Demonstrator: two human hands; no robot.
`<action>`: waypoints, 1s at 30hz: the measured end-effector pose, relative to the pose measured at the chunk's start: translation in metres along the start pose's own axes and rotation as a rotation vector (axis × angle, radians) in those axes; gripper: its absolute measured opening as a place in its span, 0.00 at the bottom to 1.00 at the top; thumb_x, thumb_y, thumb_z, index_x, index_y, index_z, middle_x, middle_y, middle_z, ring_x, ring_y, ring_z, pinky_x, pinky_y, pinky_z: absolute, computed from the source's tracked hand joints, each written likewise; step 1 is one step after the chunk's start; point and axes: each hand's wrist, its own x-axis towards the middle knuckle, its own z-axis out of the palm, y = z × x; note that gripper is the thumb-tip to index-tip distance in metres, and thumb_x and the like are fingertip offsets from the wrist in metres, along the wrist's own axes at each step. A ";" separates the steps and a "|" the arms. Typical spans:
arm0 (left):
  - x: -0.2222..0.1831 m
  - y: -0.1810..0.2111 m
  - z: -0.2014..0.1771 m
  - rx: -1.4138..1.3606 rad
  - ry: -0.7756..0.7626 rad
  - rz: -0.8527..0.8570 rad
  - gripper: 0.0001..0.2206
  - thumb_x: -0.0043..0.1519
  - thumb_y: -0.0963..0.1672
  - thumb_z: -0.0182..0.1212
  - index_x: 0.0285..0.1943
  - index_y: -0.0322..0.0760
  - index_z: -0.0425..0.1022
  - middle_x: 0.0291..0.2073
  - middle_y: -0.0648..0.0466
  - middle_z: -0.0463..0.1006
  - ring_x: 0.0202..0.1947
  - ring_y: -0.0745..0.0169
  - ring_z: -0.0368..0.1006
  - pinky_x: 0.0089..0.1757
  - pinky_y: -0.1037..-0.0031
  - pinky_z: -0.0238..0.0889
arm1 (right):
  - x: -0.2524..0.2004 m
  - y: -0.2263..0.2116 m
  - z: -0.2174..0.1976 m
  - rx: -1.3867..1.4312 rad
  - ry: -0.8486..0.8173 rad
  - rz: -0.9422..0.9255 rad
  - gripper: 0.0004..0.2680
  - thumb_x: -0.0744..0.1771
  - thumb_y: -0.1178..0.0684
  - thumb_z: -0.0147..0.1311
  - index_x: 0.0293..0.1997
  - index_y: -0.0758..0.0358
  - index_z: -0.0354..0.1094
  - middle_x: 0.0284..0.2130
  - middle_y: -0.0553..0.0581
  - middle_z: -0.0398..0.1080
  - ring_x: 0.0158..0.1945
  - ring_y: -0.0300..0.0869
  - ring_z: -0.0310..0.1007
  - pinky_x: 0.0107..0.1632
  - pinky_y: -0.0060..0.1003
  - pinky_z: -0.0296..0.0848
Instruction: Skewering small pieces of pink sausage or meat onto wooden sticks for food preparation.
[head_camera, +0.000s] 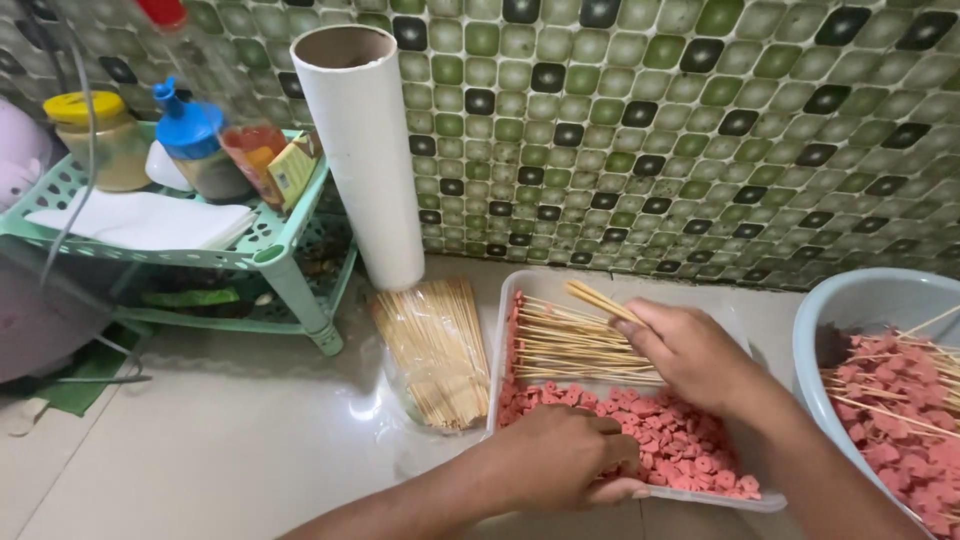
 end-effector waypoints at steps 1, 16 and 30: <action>0.000 0.000 0.001 0.001 0.000 -0.002 0.20 0.68 0.56 0.44 0.44 0.41 0.75 0.31 0.49 0.78 0.32 0.41 0.76 0.32 0.51 0.66 | 0.010 -0.001 0.001 0.001 0.000 -0.002 0.12 0.72 0.44 0.43 0.35 0.54 0.69 0.22 0.50 0.71 0.26 0.40 0.67 0.35 0.37 0.61; -0.002 0.007 -0.015 -0.070 -0.017 0.012 0.20 0.69 0.52 0.44 0.49 0.38 0.78 0.39 0.47 0.81 0.38 0.45 0.78 0.37 0.54 0.68 | 0.057 0.012 0.046 -0.015 -0.014 -0.061 0.05 0.70 0.55 0.44 0.40 0.53 0.67 0.37 0.51 0.75 0.40 0.44 0.74 0.40 0.42 0.70; 0.001 0.000 -0.001 -0.008 0.028 0.050 0.19 0.70 0.53 0.44 0.45 0.36 0.75 0.33 0.48 0.79 0.32 0.44 0.76 0.32 0.53 0.67 | 0.069 0.022 0.063 -0.147 0.104 -0.170 0.12 0.66 0.66 0.39 0.48 0.55 0.66 0.45 0.51 0.72 0.45 0.46 0.71 0.43 0.47 0.69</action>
